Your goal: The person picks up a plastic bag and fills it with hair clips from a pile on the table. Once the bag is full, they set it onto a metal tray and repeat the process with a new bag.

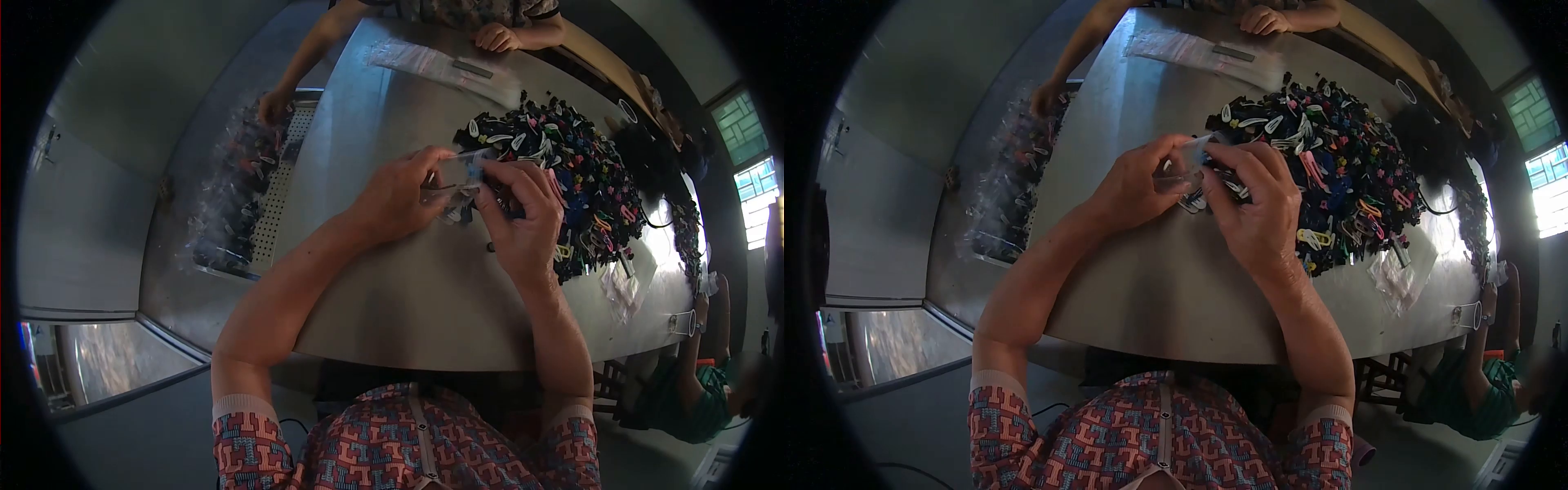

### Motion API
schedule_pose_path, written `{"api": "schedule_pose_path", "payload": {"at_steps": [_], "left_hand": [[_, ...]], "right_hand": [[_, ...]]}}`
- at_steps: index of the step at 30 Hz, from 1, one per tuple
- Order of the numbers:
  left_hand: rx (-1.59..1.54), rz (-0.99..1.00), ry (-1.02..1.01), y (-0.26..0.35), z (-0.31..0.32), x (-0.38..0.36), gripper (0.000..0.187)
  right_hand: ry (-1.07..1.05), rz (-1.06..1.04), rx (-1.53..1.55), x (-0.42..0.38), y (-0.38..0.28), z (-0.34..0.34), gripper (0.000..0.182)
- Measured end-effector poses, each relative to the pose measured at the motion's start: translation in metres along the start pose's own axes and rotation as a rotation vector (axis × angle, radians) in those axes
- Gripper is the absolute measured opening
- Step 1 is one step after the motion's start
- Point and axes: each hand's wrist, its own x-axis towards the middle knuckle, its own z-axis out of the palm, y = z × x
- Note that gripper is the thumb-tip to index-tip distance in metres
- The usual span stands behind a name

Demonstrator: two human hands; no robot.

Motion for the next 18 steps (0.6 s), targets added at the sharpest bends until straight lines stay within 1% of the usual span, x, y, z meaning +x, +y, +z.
{"api": "schedule_pose_path", "payload": {"at_steps": [4, 6, 7, 8, 9, 10, 11, 12, 13, 14, 15, 16, 18], "left_hand": [[0.018, 0.045, 0.003, 0.000, 0.005, -0.001, 0.050], [0.010, 0.067, 0.007, 0.003, 0.004, -0.002, 0.050], [0.010, 0.017, -0.006, 0.006, 0.002, -0.002, 0.050], [0.009, -0.031, -0.020, 0.010, 0.000, -0.002, 0.050], [0.009, -0.032, -0.020, 0.013, -0.004, -0.001, 0.050], [-0.050, -0.129, -0.067, 0.017, -0.009, 0.000, 0.054], [-0.110, -0.226, -0.114, 0.018, -0.011, 0.001, 0.059], [-0.111, -0.226, -0.113, 0.014, -0.011, 0.002, 0.059], [-0.238, -0.201, -0.111, 0.008, -0.010, 0.004, 0.058], [-0.365, -0.175, -0.109, 0.004, -0.009, 0.005, 0.058], [-0.365, -0.176, -0.108, 0.003, -0.009, 0.004, 0.058], [-0.361, -0.148, -0.141, 0.003, -0.010, 0.004, 0.057], [-0.357, -0.121, -0.174, 0.006, -0.013, 0.003, 0.057]], "right_hand": [[-0.003, -0.043, -0.036, -0.002, 0.004, 0.004, 0.024], [0.003, -0.064, -0.003, -0.001, 0.002, 0.003, 0.021], [0.002, -0.064, -0.002, 0.000, 0.000, 0.002, 0.021], [0.006, 0.013, 0.039, 0.000, -0.002, -0.001, 0.023], [0.010, 0.091, 0.079, 0.000, -0.002, -0.003, 0.025], [0.009, 0.090, 0.079, 0.000, 0.002, -0.003, 0.025], [0.041, 0.100, 0.150, 0.000, 0.008, -0.002, 0.028], [0.073, 0.111, 0.222, 0.000, 0.012, 0.000, 0.030], [0.072, 0.110, 0.222, 0.001, 0.013, 0.002, 0.030], [0.027, 0.159, 0.296, 0.002, 0.012, 0.005, 0.032], [-0.018, 0.208, 0.371, 0.002, 0.012, 0.008, 0.033], [-0.018, 0.209, 0.371, 0.001, 0.013, 0.009, 0.033], [-0.153, 0.233, 0.411, -0.003, 0.017, 0.013, 0.024]]}}
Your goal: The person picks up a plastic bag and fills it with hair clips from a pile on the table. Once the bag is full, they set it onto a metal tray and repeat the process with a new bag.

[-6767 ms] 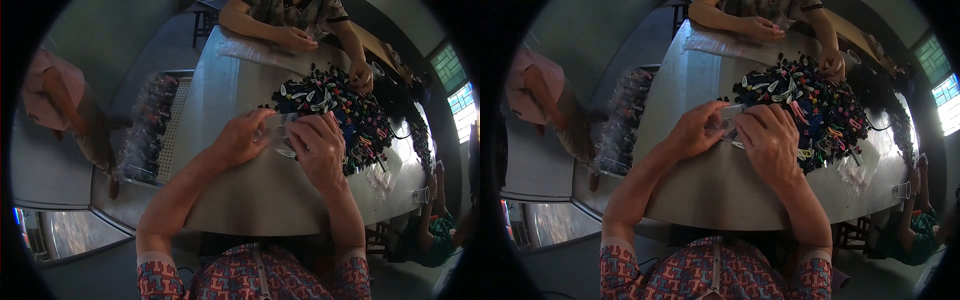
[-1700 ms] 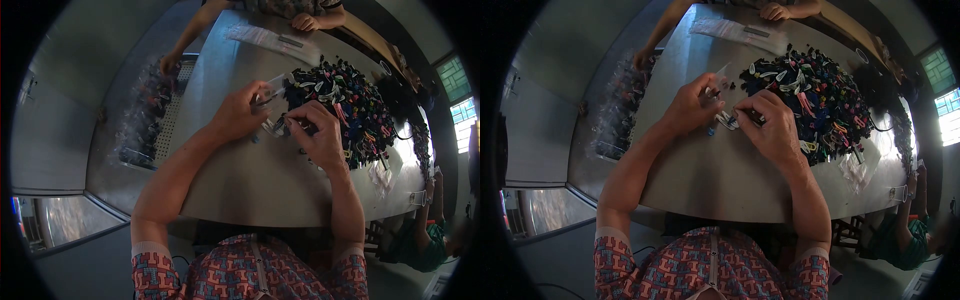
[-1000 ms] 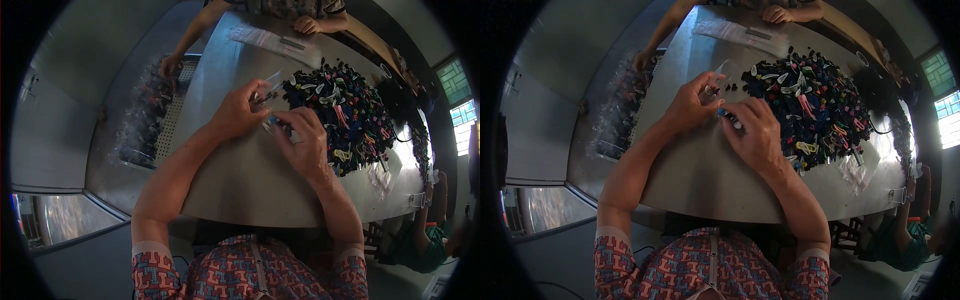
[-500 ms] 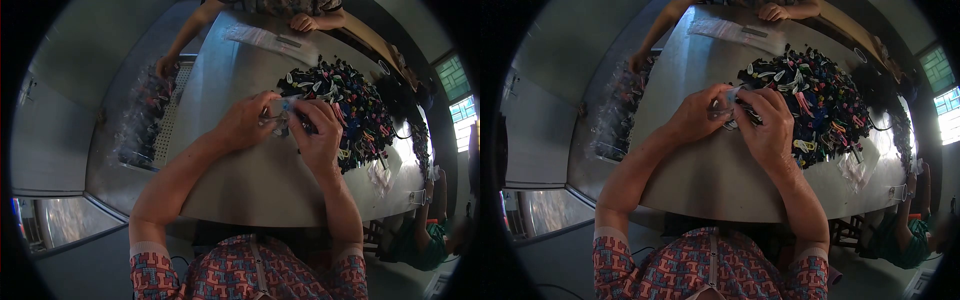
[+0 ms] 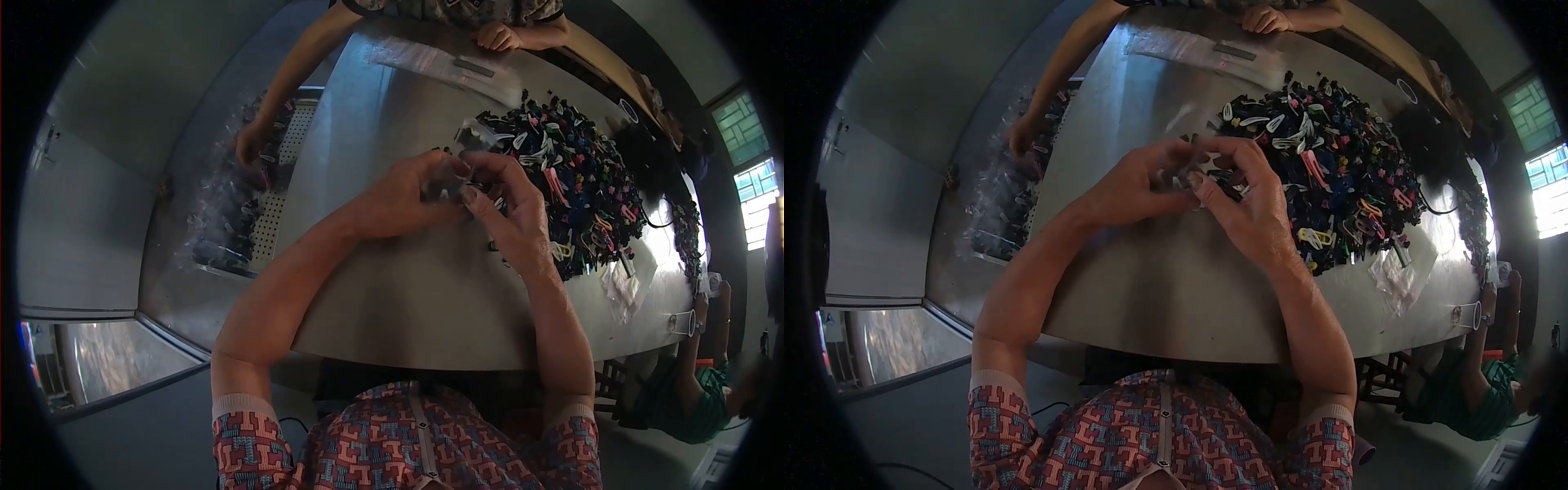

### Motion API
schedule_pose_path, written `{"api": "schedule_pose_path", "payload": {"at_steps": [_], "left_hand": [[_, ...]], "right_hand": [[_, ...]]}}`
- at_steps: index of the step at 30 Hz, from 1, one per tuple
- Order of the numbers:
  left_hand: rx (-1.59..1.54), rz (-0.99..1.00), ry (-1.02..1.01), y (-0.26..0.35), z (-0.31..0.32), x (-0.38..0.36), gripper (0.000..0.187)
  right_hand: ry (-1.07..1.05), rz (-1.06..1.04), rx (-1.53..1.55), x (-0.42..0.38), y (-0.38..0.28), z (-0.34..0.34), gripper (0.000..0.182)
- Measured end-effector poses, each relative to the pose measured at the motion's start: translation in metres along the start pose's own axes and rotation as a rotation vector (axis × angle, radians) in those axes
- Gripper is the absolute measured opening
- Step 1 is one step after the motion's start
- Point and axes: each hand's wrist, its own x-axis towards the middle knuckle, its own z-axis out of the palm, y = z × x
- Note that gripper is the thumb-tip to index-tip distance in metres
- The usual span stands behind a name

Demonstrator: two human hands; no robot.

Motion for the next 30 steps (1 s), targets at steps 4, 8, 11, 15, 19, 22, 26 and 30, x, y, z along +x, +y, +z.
{"api": "schedule_pose_path", "payload": {"at_steps": [4, 8, 11, 15, 19, 22, 26, 30], "left_hand": [[-0.150, -0.033, -0.121, -0.004, 0.003, 0.001, 0.052], [-0.421, -0.046, 0.047, 0.003, -0.002, 0.002, 0.036], [-0.303, -0.056, 0.124, -0.002, -0.009, 0.004, 0.023], [-0.298, -0.042, 0.159, 0.000, -0.002, 0.004, 0.016], [-0.325, -0.053, 0.206, 0.012, -0.002, 0.000, 0.014], [-0.337, -0.061, 0.244, 0.011, -0.004, 0.001, 0.012], [-0.277, 0.086, 0.244, 0.009, -0.014, 0.003, 0.011], [-0.231, 0.075, 0.390, 0.047, -0.046, -0.007, 0.011]], "right_hand": [[-0.019, 0.203, 0.078, -0.001, 0.008, -0.009, 0.017], [0.032, 0.177, 0.017, 0.001, 0.007, -0.010, 0.014], [0.072, 0.157, -0.012, 0.001, 0.010, -0.008, 0.014], [0.133, 0.141, 0.040, 0.001, 0.013, -0.006, 0.013], [0.128, 0.154, 0.045, 0.001, 0.016, -0.006, 0.013], [0.100, 0.142, 0.083, -0.001, 0.022, -0.007, 0.012], [0.063, 0.093, 0.027, -0.001, 0.017, -0.005, 0.014], [0.160, 0.099, 0.147, -0.002, 0.018, -0.003, 0.017]]}}
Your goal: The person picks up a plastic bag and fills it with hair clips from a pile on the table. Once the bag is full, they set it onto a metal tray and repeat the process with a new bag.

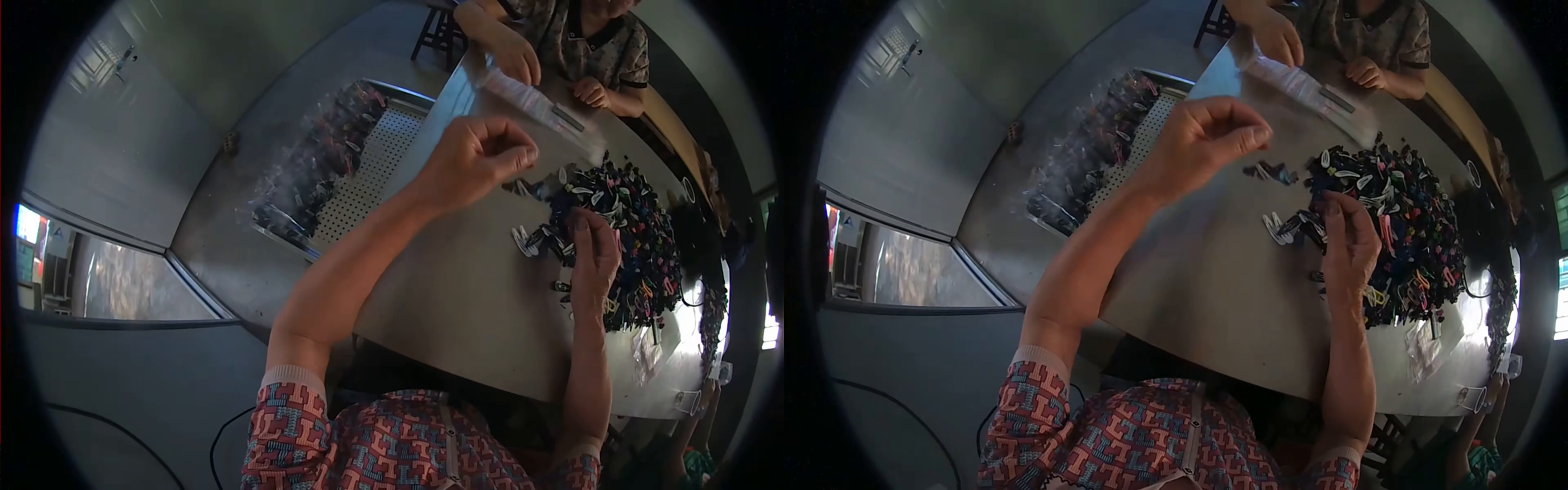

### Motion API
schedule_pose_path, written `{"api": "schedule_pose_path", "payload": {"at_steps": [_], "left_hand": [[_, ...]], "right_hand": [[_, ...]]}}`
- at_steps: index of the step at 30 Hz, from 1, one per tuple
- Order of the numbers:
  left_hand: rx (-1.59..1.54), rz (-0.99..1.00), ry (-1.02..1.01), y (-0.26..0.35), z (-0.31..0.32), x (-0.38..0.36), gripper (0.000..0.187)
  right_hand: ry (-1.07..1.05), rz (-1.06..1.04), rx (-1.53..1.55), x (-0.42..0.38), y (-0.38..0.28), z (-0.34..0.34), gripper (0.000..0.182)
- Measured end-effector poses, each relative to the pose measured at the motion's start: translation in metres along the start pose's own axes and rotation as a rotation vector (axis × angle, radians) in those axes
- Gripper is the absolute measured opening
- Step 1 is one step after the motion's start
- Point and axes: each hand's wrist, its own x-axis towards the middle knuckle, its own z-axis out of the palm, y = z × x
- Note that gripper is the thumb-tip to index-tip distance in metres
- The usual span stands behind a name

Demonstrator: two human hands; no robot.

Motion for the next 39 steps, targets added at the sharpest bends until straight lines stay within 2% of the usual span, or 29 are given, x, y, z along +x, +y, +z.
{"api": "schedule_pose_path", "payload": {"at_steps": [1, 2, 4, 8, 12, 17, 19, 22, 26, 32, 34, 35, 37, 38, 39], "left_hand": [[-0.047, 0.090, 0.049, 0.009, -0.011, 0.001, 0.013], [-0.040, 0.090, 0.053, 0.020, -0.022, 0.000, 0.013], [-0.029, 0.195, 0.244, 0.039, -0.044, -0.004, 0.015], [0.091, 0.201, 0.361, 0.042, -0.099, -0.028, 0.019], [0.279, -0.050, 0.565, -0.012, -0.151, -0.068, 0.020], [0.504, -0.195, 0.667, -0.137, -0.220, -0.137, 0.020], [0.535, -0.317, 0.873, -0.180, -0.241, -0.160, 0.023], [0.519, -0.423, 0.983, -0.215, -0.262, -0.186, 0.024], [0.608, -0.452, 1.008, -0.232, -0.277, -0.203, 0.026], [0.788, -0.351, 1.110, -0.235, -0.283, -0.208, 0.032], [0.877, -0.165, 1.280, -0.228, -0.267, -0.201, 0.041], [0.878, -0.164, 1.280, -0.223, -0.261, -0.200, 0.041], [1.372, -0.024, 1.234, -0.217, -0.247, -0.203, 0.050], [1.372, -0.024, 1.232, -0.213, -0.240, -0.204, 0.050], [1.435, 0.030, 1.045, -0.209, -0.233, -0.206, 0.048]], "right_hand": [[-0.004, -0.012, -0.040, 0.000, 0.003, -0.001, 0.016], [-0.006, -0.022, -0.081, -0.001, 0.004, 0.000, 0.016], [-0.039, -0.016, -0.094, -0.004, 0.000, 0.002, 0.015], [-0.115, -0.041, -0.219, -0.006, 0.003, 0.000, 0.013], [-0.135, -0.031, -0.251, -0.006, 0.006, 0.001, 0.012], [-0.199, -0.068, -0.304, -0.008, 0.005, 0.006, 0.012], [-0.209, -0.069, -0.301, -0.008, 0.006, 0.006, 0.012], [-0.226, -0.065, -0.308, -0.008, 0.006, 0.008, 0.012], [-0.235, -0.040, -0.311, -0.008, 0.006, 0.008, 0.012], [-0.222, -0.063, -0.305, -0.008, 0.007, 0.008, 0.012], [-0.226, -0.070, -0.321, -0.008, 0.004, 0.008, 0.012], [-0.229, -0.079, -0.338, -0.008, 0.004, 0.009, 0.012], [-0.226, -0.075, -0.330, -0.008, 0.005, 0.009, 0.012], [-0.223, -0.073, -0.323, -0.008, 0.005, 0.008, 0.012], [-0.222, -0.073, -0.323, -0.008, 0.005, 0.008, 0.012]]}}
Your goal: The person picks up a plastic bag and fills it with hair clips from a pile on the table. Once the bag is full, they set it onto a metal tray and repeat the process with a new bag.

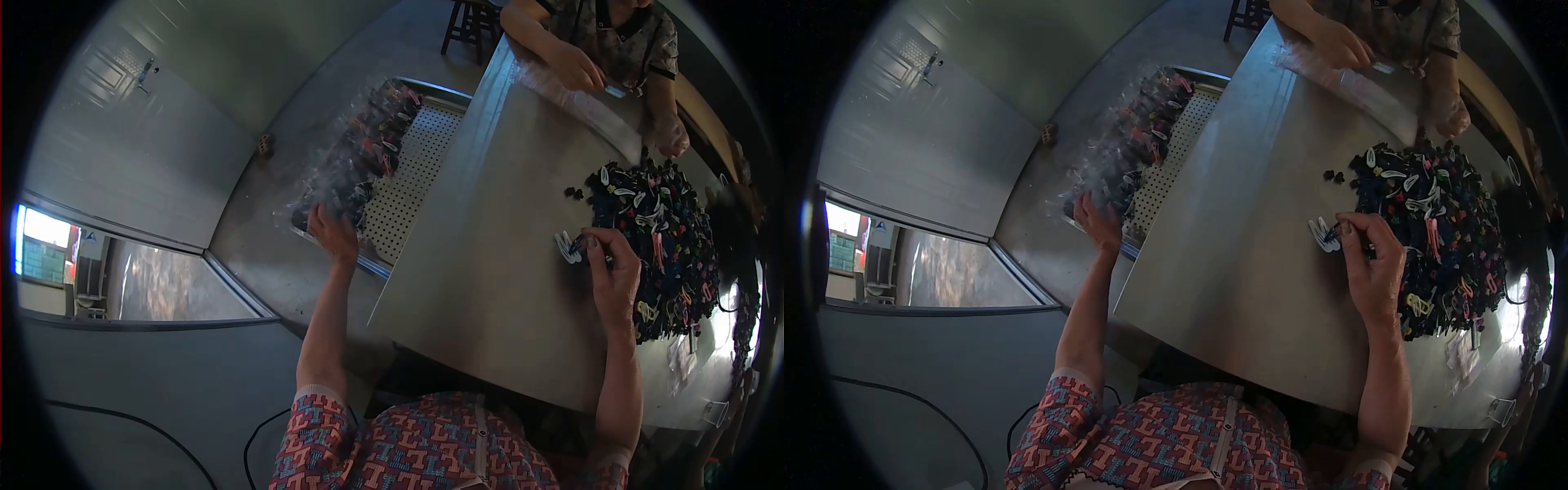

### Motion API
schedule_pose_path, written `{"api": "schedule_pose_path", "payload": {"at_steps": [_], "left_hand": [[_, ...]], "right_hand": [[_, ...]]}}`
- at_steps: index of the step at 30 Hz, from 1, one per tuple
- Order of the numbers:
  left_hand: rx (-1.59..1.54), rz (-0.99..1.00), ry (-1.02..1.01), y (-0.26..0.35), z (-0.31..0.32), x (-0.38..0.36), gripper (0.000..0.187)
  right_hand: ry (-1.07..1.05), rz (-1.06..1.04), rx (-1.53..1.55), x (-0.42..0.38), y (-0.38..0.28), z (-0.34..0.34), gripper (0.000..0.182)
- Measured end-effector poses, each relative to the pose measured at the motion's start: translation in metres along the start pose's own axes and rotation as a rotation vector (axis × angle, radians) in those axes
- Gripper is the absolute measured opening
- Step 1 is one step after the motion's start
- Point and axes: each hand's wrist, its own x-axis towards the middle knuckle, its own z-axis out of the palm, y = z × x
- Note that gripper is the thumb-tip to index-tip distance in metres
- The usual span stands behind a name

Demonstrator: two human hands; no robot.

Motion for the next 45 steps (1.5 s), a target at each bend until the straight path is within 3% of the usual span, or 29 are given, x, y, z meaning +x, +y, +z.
{"api": "schedule_pose_path", "payload": {"at_steps": [1, 2, 4, 8, 10, 19, 22, 23, 24, 26, 28, 31, 33, 34, 36, 40, 42, 43, 45], "left_hand": [[-0.014, 0.155, -0.092, 0.004, -0.005, -0.002, 0.046], [-0.014, 0.156, -0.093, 0.002, -0.005, -0.006, 0.046], [0.101, 0.421, -0.488, -0.011, 0.002, -0.017, 0.039], [0.352, 0.548, -0.525, -0.011, 0.006, -0.023, 0.032], [0.400, 0.515, -0.704, -0.014, 0.002, -0.015, 0.027], [0.353, 0.661, -0.742, -0.058, 0.010, 0.003, 0.027], [0.430, 0.709, -0.899, -0.043, -0.002, 0.011, 0.034], [0.413, 0.734, -0.888, -0.050, 0.003, 0.010, 0.035], [0.389, 0.808, -0.732, -0.061, 0.014, 0.003, 0.036], [0.225, 0.762, -0.766, -0.050, 0.009, 0.013, 0.037], [0.109, 0.782, -0.775, -0.031, 0.005, 0.028, 0.039], [-0.004, 0.658, -0.618, -0.010, -0.003, 0.054, 0.038], [-0.198, 0.343, -0.573, 0.026, -0.010, 0.079, 0.035], [-0.203, 0.350, -0.569, 0.050, -0.020, 0.091, 0.035], [-0.573, 0.059, -0.685, 0.152, -0.073, 0.105, 0.032], [-0.826, 0.082, -0.846, 0.238, -0.099, 0.109, 0.031], [-0.917, 0.289, -0.908, 0.268, -0.097, 0.098, 0.029], [-0.926, 0.289, -0.901, 0.286, -0.098, 0.092, 0.029], [-0.986, 0.381, -1.073, 0.322, -0.102, 0.078, 0.028]], "right_hand": [[0.000, 0.000, 0.004, 0.000, -0.001, 0.000, 0.012], [-0.001, 0.001, 0.008, 0.000, -0.002, 0.000, 0.012], [-0.006, -0.010, -0.002, 0.000, -0.002, 0.000, 0.012], [-0.025, -0.020, -0.038, 0.000, -0.004, 0.000, 0.012], [-0.027, -0.032, -0.046, 0.000, -0.003, 0.000, 0.012], [-0.038, -0.074, -0.080, 0.002, 0.000, 0.001, 0.012], [-0.019, -0.103, -0.077, 0.000, -0.001, -0.002, 0.011], [-0.020, -0.112, -0.071, 0.000, -0.006, -0.006, 0.010], [0.011, -0.187, -0.095, 0.001, 0.001, -0.005, 0.011], [0.015, -0.195, -0.038, 0.002, -0.004, -0.011, 0.011], [0.064, -0.190, -0.012, 0.005, -0.007, -0.017, 0.012], [0.061, -0.147, 0.043, 0.010, -0.023, -0.039, 0.014], [0.071, -0.143, 0.024, 0.013, -0.028, -0.056, 0.015], [0.118, -0.127, 0.021, 0.012, -0.034, -0.067, 0.015], [0.166, -0.090, -0.019, 0.007, -0.039, -0.089, 0.016], [0.301, 0.049, -0.199, -0.026, -0.016, -0.138, 0.018], [0.402, 0.160, -0.332, -0.053, 0.002, -0.172, 0.019], [0.471, 0.181, -0.385, -0.068, 0.021, -0.189, 0.019], [0.645, 0.276, -0.554, -0.098, 0.059, -0.224, 0.019]]}}
